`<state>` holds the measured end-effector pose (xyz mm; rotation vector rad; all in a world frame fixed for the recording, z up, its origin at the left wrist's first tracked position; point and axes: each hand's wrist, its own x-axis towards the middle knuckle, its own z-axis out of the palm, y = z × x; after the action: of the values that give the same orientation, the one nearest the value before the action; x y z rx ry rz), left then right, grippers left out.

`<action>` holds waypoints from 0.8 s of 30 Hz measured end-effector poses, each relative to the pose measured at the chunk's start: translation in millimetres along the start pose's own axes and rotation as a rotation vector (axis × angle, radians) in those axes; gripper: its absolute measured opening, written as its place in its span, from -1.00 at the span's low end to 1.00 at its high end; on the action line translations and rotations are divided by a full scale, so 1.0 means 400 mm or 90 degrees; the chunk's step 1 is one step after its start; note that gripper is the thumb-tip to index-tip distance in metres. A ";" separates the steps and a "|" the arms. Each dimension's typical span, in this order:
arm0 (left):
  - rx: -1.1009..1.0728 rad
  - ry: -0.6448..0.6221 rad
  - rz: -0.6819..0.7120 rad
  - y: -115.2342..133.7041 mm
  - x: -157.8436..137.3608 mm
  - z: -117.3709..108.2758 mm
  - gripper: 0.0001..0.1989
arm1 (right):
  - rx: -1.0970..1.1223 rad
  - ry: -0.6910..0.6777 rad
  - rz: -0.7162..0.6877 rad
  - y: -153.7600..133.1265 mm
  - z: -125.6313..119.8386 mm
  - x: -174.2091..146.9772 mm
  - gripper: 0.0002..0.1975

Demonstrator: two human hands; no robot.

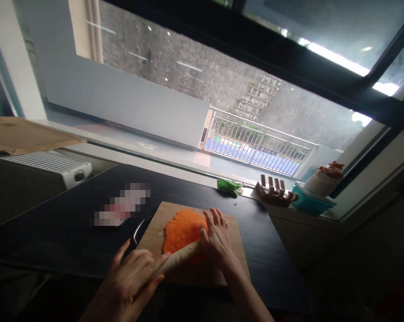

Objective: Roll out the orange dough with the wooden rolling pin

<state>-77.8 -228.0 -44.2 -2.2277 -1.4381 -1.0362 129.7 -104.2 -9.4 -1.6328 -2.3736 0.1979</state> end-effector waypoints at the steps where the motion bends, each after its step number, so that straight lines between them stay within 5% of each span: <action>1: 0.008 0.011 -0.006 -0.011 -0.001 0.003 -0.64 | -0.001 -0.018 0.003 -0.015 0.003 0.032 -0.46; 8: 0.068 0.035 -0.051 -0.078 -0.009 0.007 -0.67 | -0.008 -0.077 -0.019 -0.132 0.029 0.236 -0.35; 18: 0.005 -0.037 -0.022 0.038 0.001 -0.017 -0.58 | -0.008 -0.032 0.009 0.008 0.000 -0.007 -0.47; 24: 0.034 0.041 -0.041 -0.024 -0.005 0.014 -0.63 | 0.003 -0.065 0.021 -0.069 0.009 0.105 -0.44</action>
<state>-84.6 -221.6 -50.9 -2.1042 -1.5002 -1.0669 89.5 -74.8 -0.5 -1.7000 -2.4194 0.3004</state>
